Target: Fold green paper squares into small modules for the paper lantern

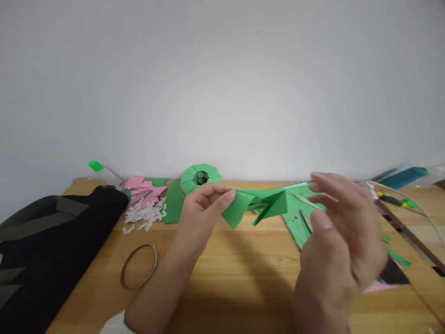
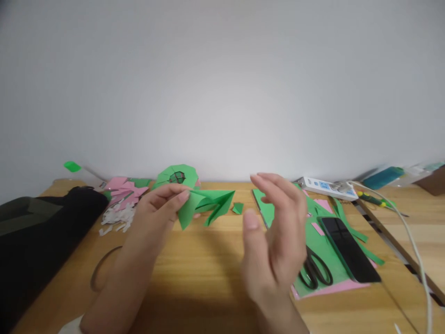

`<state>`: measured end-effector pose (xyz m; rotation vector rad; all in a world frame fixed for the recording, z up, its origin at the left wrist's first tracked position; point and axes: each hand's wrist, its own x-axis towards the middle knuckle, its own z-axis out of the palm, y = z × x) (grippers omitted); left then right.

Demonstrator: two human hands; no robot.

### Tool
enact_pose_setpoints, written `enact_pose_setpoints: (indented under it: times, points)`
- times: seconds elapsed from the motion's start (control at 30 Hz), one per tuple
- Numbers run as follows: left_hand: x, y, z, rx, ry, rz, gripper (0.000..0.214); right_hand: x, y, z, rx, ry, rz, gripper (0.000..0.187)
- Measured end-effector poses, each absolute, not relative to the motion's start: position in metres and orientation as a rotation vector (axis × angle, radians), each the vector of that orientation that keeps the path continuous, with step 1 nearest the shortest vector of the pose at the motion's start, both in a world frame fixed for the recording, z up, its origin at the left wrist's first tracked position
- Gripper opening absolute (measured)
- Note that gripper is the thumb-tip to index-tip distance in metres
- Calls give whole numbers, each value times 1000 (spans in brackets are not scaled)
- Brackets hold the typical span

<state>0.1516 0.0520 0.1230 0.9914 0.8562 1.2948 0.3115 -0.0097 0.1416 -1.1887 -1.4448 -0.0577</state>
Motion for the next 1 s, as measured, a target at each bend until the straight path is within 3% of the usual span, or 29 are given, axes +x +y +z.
enact_pose_setpoints:
  times: [0.17, 0.33, 1.0]
  points:
    - [152, 53, 120, 944, 829, 1243, 19, 319, 8, 135, -1226, -1431, 411, 17]
    - [154, 50, 125, 1051, 842, 1252, 13, 318, 12, 132, -1174, -1448, 524, 5]
    - [151, 40, 136, 1278, 875, 1305, 4, 331, 17, 136, -838, -1630, 678, 23]
